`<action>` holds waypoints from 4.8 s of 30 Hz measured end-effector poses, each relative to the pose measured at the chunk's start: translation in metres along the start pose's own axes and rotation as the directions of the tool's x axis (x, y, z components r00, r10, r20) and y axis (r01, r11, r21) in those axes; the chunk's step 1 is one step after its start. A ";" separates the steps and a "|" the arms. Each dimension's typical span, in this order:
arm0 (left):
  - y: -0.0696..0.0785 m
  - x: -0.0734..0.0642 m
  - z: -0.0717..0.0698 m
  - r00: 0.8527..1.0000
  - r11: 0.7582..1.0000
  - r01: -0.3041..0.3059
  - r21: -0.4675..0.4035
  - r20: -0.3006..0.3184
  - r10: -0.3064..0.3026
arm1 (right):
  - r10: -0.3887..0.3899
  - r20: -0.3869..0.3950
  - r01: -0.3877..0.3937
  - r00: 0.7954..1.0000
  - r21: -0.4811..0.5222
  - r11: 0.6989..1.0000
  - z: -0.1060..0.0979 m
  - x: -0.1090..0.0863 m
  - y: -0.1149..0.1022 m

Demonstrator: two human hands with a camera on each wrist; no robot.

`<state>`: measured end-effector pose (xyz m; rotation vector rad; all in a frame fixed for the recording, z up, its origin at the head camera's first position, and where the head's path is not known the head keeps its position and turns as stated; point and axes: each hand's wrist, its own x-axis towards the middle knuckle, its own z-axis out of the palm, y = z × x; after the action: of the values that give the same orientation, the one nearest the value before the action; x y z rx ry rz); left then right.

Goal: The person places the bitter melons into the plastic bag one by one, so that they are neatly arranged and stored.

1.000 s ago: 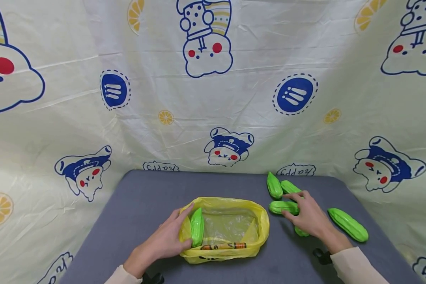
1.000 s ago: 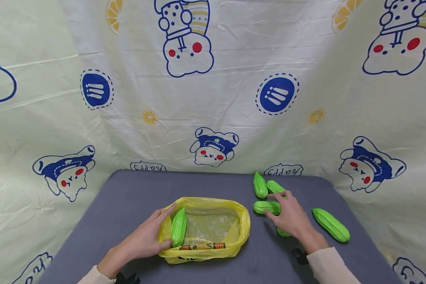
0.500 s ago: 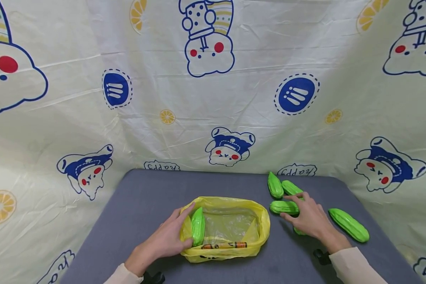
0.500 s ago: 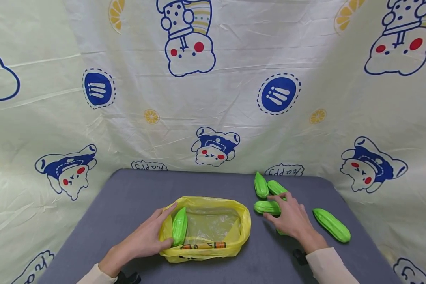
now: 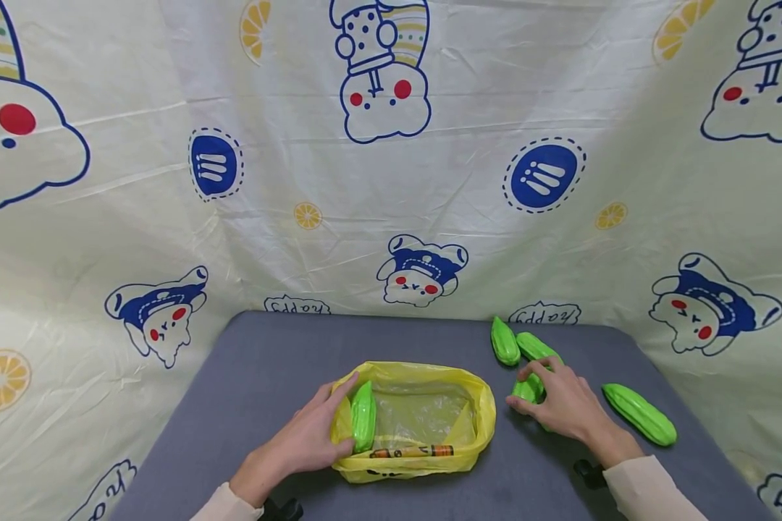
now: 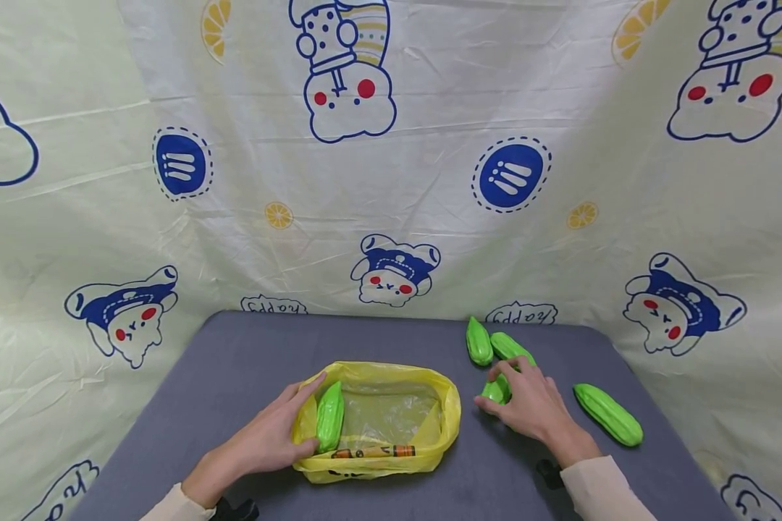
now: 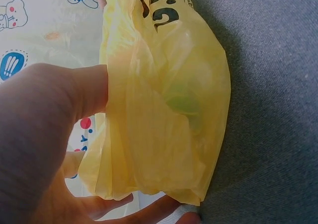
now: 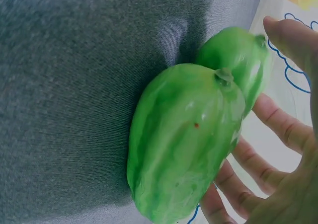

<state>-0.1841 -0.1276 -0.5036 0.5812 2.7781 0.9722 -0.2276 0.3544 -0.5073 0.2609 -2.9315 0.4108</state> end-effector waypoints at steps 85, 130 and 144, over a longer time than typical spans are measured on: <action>0.001 -0.002 -0.002 0.999 1.000 -0.025 -0.007 -0.032 0.025 | -0.057 -0.172 0.086 0.983 0.165 0.983 -0.023 0.007 -0.042; 0.001 -0.003 -0.001 1.000 0.999 -0.002 -0.036 0.006 0.002 | -0.154 -0.190 0.193 0.970 0.206 0.959 -0.038 0.018 -0.117; 0.001 -0.001 -0.002 0.999 0.999 -0.040 -0.011 -0.018 0.040 | -0.196 -0.167 0.231 0.966 0.225 0.946 -0.033 0.016 -0.132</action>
<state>-0.1835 -0.1279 -0.5016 0.6324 2.7846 1.0051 -0.2122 0.2364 -0.4392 0.5534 -2.6740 0.7233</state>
